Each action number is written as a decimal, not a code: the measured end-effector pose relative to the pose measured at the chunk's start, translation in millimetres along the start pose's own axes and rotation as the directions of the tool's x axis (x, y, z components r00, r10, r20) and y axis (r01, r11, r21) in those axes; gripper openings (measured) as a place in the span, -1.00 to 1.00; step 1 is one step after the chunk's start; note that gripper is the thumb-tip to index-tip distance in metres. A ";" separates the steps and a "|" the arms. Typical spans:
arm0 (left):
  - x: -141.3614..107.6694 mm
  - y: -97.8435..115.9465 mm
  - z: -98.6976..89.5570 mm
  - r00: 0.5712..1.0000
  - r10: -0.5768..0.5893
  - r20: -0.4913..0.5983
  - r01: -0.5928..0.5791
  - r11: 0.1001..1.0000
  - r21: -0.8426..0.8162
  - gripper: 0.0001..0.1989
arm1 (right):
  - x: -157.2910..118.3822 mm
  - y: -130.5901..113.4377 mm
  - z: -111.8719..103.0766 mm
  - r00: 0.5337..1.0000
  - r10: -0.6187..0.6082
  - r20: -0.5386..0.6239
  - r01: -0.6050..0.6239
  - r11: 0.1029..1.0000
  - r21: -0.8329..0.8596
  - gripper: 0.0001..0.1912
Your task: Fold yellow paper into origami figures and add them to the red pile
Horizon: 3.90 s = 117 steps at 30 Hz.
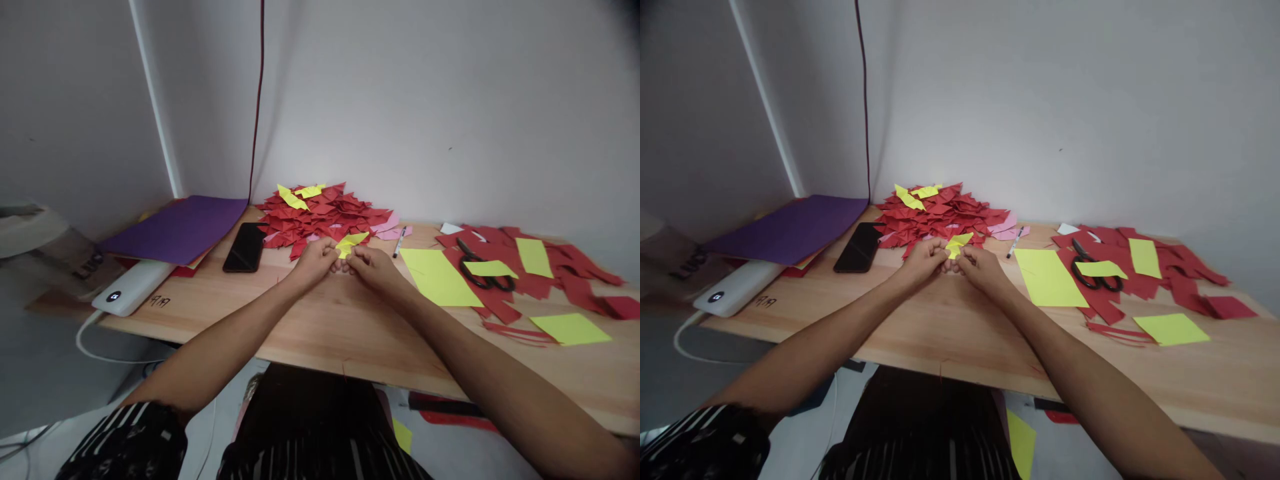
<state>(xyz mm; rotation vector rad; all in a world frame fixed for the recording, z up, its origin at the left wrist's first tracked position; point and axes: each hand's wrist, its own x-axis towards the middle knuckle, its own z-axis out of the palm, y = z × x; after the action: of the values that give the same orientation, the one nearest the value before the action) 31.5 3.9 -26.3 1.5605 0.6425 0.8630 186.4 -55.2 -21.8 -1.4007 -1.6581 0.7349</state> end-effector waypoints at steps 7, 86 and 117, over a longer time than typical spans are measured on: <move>-1.5 2.6 0.4 1.000 -0.001 -0.019 0.002 1.000 0.020 -0.93 | -1.4 -1.3 0.6 1.000 0.017 -0.008 -0.017 1.000 0.018 -0.80; -11.3 20.4 -3.8 0.843 0.532 0.078 -0.375 0.478 0.795 -0.77 | -2.6 -16.7 -3.4 0.968 0.185 -0.172 -0.116 0.929 0.351 -0.72; -5.8 12.9 -0.5 0.978 0.135 -0.158 -0.099 0.971 0.215 -0.87 | -8.5 -19.4 -2.5 0.976 0.121 -0.182 -0.103 0.989 0.103 -0.80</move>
<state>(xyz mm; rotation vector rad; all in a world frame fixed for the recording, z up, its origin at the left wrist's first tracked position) 26.9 -2.6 -14.6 1.7366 0.7900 1.0558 179.3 -67.7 -6.1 -1.4596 -1.3917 0.7108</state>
